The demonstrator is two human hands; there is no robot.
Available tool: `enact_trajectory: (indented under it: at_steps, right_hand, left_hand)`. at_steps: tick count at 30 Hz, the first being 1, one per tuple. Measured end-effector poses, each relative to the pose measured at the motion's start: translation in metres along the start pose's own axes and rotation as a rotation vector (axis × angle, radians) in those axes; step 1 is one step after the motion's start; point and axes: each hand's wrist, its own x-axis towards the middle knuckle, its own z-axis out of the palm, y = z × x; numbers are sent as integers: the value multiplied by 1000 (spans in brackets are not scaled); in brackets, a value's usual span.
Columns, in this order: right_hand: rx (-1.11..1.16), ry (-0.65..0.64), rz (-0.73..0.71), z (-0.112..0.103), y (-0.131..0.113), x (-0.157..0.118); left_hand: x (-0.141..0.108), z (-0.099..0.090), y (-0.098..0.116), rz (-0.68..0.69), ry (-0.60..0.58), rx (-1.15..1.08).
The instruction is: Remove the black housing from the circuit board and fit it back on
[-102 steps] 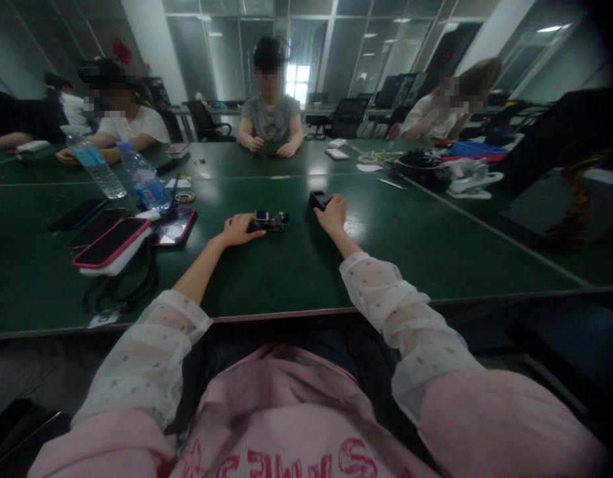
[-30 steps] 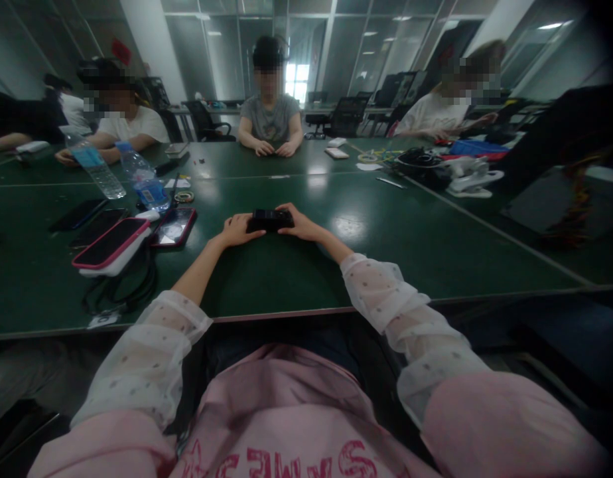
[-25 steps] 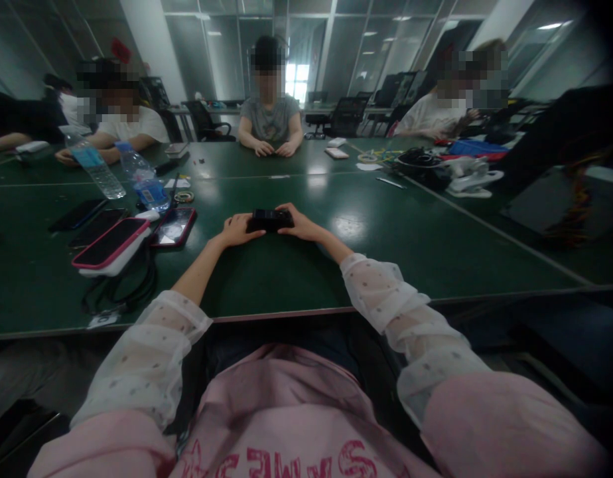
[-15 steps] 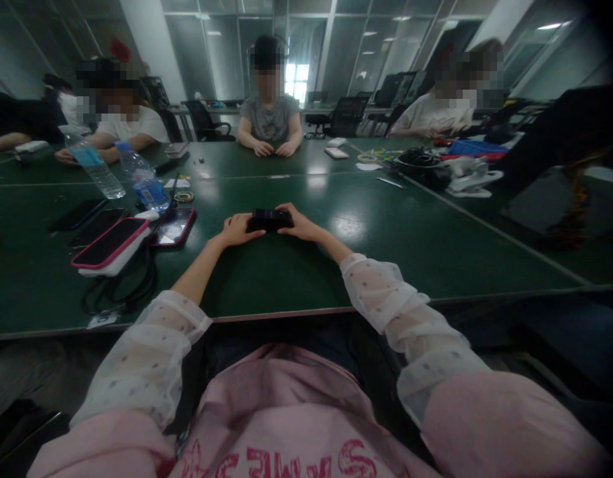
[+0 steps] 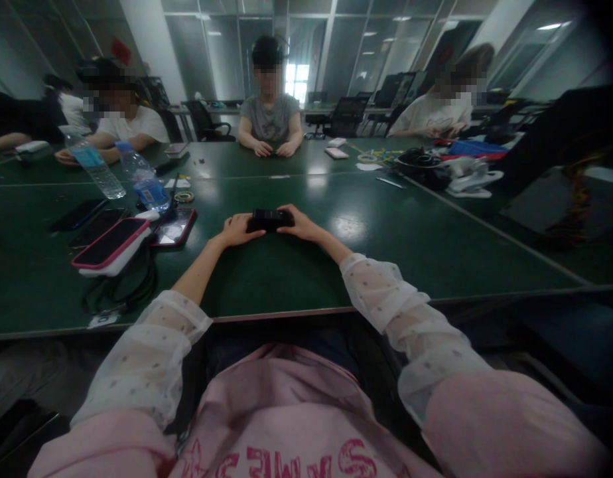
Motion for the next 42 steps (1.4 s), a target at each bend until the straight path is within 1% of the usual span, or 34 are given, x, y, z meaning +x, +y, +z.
enact_trajectory:
  at_steps: [5, 11, 19, 23, 27, 30, 32, 34, 36, 38, 42]
  right_hand:
    - [54, 30, 41, 2, 5, 0]
    - [121, 64, 69, 2, 2, 1]
    - [194, 135, 85, -4, 1, 5]
    - [238, 210, 96, -10, -4, 7]
    - [234, 356, 129, -16, 2, 11]
    - [138, 533, 184, -24, 13, 14]
    - [12, 652, 271, -31, 21, 13]
    - [-140, 734, 362, -39, 28, 11]
    - [-294, 779, 430, -45, 34, 6]
    - [-423, 796, 480, -50, 37, 1]
    - [-571, 767, 531, -50, 38, -6]
  left_hand:
    - [0, 0, 0, 10, 6, 2]
    - [2, 2, -1, -5, -22, 12]
    - [1, 0, -1, 20, -24, 15]
    - [-1, -1, 0, 23, -15, 2]
    - [-1, -1, 2, 21, -5, 3]
    - [-1, -2, 2, 23, -4, 3]
    - [0, -2, 1, 29, -6, -1]
    - [0, -2, 1, 33, -6, -4]
    - [1, -1, 0, 33, -4, -3]
    - [1, 0, 0, 27, -3, 1]
    - [1, 0, 1, 32, 0, 3]
